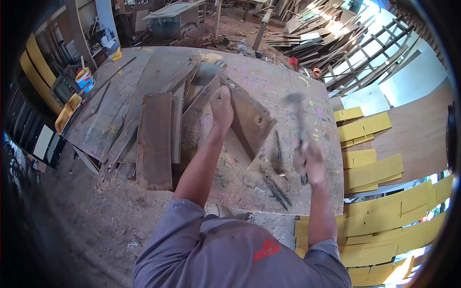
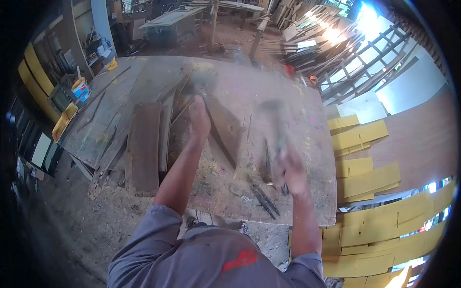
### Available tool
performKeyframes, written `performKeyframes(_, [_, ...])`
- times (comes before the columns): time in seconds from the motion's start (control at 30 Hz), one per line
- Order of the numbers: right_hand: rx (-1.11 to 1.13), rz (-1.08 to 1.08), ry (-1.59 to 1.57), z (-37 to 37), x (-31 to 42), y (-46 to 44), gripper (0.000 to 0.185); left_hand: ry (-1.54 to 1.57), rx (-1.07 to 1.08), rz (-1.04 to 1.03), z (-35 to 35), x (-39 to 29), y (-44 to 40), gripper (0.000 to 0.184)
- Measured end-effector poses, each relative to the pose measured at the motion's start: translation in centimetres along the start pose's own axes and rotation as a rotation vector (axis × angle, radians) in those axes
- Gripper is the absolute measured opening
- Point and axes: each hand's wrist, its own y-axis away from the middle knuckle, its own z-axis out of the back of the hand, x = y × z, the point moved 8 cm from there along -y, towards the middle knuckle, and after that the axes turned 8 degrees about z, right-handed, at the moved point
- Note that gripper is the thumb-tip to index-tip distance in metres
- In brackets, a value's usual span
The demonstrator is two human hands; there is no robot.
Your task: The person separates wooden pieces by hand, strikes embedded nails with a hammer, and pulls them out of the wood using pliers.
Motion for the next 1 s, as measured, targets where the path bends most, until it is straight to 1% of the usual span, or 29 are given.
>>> performKeyframes(0.03, [0.059,-0.006,0.068,-0.1,0.3,-0.3,0.059,0.0,-0.021,-0.047,-0.7,-0.6,-0.4,0.055])
performKeyframes(0.1, [-0.012,-0.028,-0.025,0.6,-0.4,0.3,0.058,0.094,0.027,0.048,-0.3,1.2,-0.4,0.054])
performKeyframes(0.17, [-0.072,-0.041,-0.094,1.8,-0.5,0.2,0.059,0.107,0.044,0.094,-0.2,2.7,-0.7,0.053])
performKeyframes(0.27, [-0.305,0.064,-0.216,2.9,0.4,0.6,0.057,-0.013,0.014,0.092,0.6,1.2,-0.4,0.052])
performKeyframes(0.33, [-0.31,0.122,0.009,3.5,1.3,0.7,0.057,-0.034,-0.029,0.071,-0.2,0.4,-0.3,0.051])
performKeyframes(0.37, [-0.309,0.148,0.124,3.9,1.9,0.9,0.056,-0.055,-0.012,0.048,-0.5,0.3,-0.2,0.051])
performKeyframes(0.43, [-0.332,0.26,0.595,4.3,6.2,1.7,0.054,-0.099,0.022,0.002,-0.9,0.5,-0.5,0.051])
performKeyframes(0.47, [-0.352,0.329,0.832,4.1,8.9,2.0,0.053,-0.122,0.024,0.042,-1.0,1.0,-0.7,0.05])
performKeyframes(0.5, [-0.381,0.458,0.907,4.2,11.8,2.4,0.052,-0.146,0.03,0.083,-1.0,1.4,-0.7,0.05])
performKeyframes(0.53, [-0.431,0.514,0.862,3.9,14.4,3.0,0.054,-0.169,0.04,0.126,-1.1,1.9,-0.6,0.05])
performKeyframes(0.63, [-0.582,0.704,0.742,2.9,21.6,4.5,0.056,-0.157,0.071,0.129,-1.2,1.6,-0.6,0.049])
performKeyframes(0.7, [-0.547,0.803,0.794,3.0,21.7,3.5,0.057,-0.05,0.046,0.105,-1.2,1.5,-0.5,0.046])
performKeyframes(0.77, [-0.087,0.649,1.148,-0.1,20.7,1.0,0.059,0.0,0.028,0.078,-1.5,1.4,-0.6,0.045])
performKeyframes(0.83, [0.107,0.491,1.229,-1.4,20.5,0.5,0.06,-0.022,0.021,0.053,-1.4,1.1,-0.3,0.045])
performKeyframes(0.93, [-0.079,0.354,1.033,-1.1,22.9,0.7,0.059,0.022,0.035,0.072,-1.5,0.4,-0.2,0.046])
performKeyframes(0.97, [-0.185,0.338,0.972,-1.3,22.7,0.8,0.058,0.01,0.026,0.08,-1.3,0.5,-0.1,0.046])
performKeyframes(1.0, [-0.185,0.319,0.978,-1.3,22.1,0.8,0.057,-0.006,0.023,0.086,-1.2,0.8,-0.1,0.047])
